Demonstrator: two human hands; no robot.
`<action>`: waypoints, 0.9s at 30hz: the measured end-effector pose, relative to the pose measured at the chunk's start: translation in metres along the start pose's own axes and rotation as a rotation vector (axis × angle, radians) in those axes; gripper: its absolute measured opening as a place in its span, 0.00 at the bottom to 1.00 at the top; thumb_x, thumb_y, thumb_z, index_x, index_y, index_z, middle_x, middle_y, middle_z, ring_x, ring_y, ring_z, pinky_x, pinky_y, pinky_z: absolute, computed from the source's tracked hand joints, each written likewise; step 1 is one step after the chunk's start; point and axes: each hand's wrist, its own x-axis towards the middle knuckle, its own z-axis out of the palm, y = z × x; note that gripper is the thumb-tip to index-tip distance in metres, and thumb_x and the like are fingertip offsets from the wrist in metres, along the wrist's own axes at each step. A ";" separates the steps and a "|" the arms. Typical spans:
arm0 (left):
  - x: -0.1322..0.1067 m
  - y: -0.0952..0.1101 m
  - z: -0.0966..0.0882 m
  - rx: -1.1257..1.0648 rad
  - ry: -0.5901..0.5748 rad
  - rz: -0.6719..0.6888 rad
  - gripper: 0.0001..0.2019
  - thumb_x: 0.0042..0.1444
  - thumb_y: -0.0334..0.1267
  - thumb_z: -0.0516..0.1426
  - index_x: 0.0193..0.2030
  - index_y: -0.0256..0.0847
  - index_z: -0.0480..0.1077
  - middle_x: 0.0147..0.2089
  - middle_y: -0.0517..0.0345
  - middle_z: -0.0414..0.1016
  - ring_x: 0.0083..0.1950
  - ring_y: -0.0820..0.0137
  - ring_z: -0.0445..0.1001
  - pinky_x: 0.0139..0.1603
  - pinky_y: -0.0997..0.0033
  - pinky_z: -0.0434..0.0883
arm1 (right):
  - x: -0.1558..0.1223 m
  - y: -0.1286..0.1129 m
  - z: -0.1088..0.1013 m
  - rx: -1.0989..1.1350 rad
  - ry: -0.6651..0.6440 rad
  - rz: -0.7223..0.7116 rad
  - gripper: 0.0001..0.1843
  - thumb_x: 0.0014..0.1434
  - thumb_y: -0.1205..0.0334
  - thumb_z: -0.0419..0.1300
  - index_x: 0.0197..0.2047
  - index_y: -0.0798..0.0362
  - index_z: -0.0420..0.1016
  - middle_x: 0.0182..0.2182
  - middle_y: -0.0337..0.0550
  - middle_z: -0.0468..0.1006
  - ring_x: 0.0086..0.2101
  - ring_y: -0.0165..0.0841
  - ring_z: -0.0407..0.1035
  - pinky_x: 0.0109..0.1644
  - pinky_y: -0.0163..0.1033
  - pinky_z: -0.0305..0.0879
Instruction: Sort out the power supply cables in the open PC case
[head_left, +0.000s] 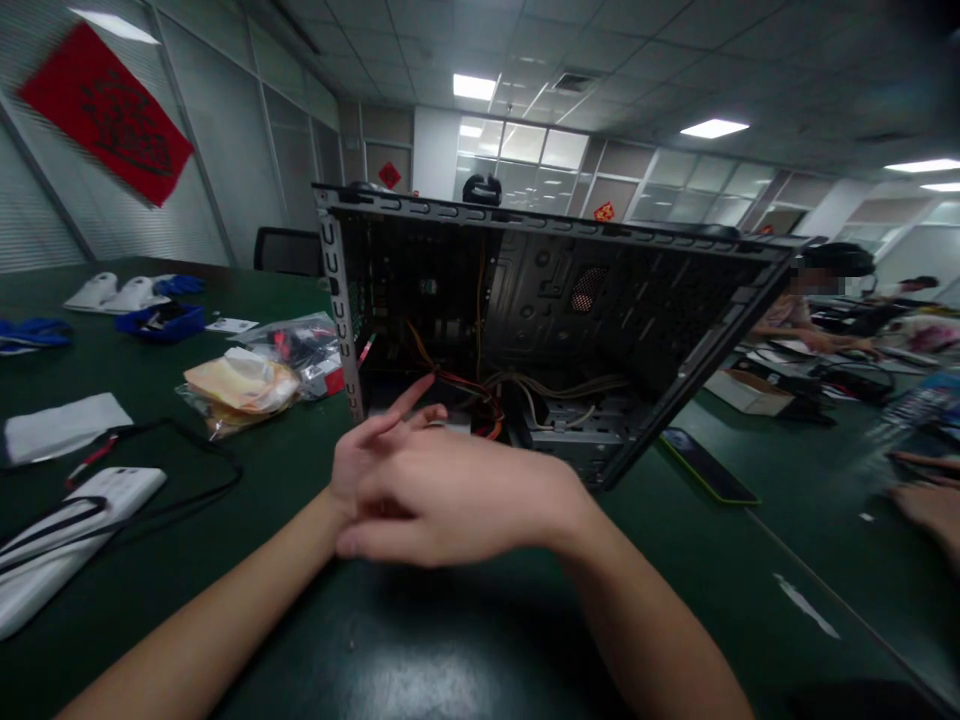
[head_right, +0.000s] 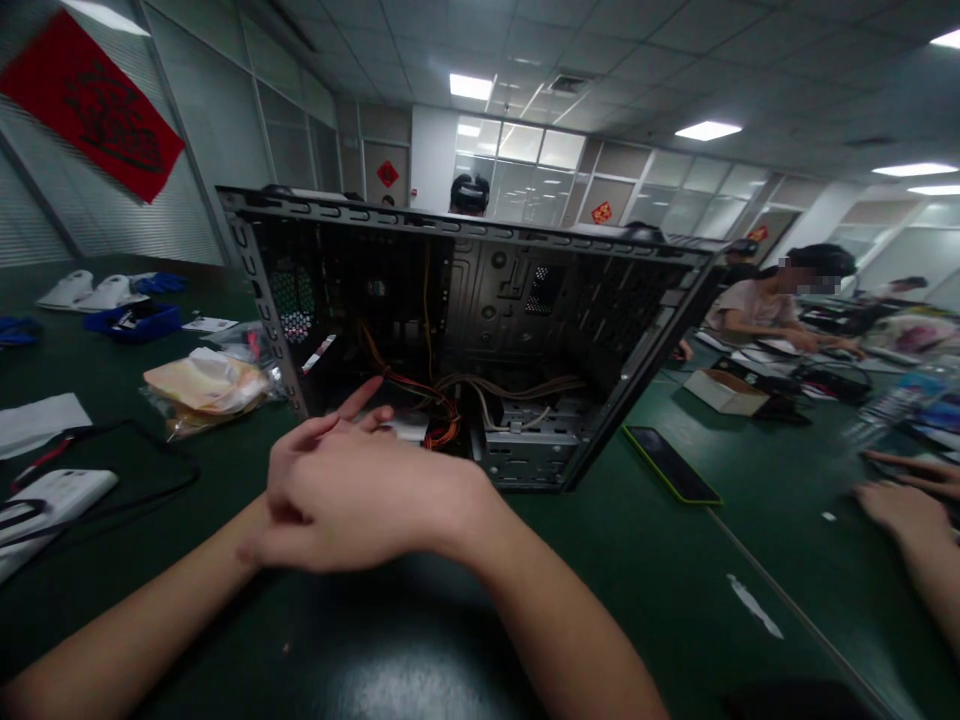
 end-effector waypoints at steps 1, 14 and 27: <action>0.001 0.002 0.000 -0.022 -0.011 -0.005 0.23 0.56 0.41 0.55 0.60 0.45 0.69 0.54 0.53 0.76 0.56 0.55 0.72 0.49 0.61 0.71 | -0.002 0.003 0.019 0.052 -0.102 -0.080 0.18 0.67 0.53 0.57 0.32 0.55 0.79 0.23 0.36 0.77 0.21 0.25 0.66 0.26 0.32 0.54; 0.004 0.006 -0.006 -0.251 -0.097 -0.056 0.19 0.55 0.42 0.55 0.51 0.38 0.74 0.64 0.48 0.70 0.53 0.55 0.75 0.51 0.57 0.71 | -0.060 0.074 0.158 -0.075 0.292 -0.058 0.22 0.70 0.56 0.50 0.24 0.53 0.66 0.19 0.36 0.71 0.21 0.27 0.65 0.28 0.36 0.52; -0.003 0.006 -0.001 -0.257 -0.200 -0.148 0.35 0.54 0.44 0.57 0.68 0.33 0.57 0.49 0.43 0.80 0.36 0.62 0.78 0.45 0.61 0.72 | -0.058 0.072 0.155 -0.136 0.197 -0.007 0.18 0.69 0.55 0.53 0.28 0.53 0.69 0.24 0.39 0.77 0.25 0.28 0.70 0.29 0.36 0.52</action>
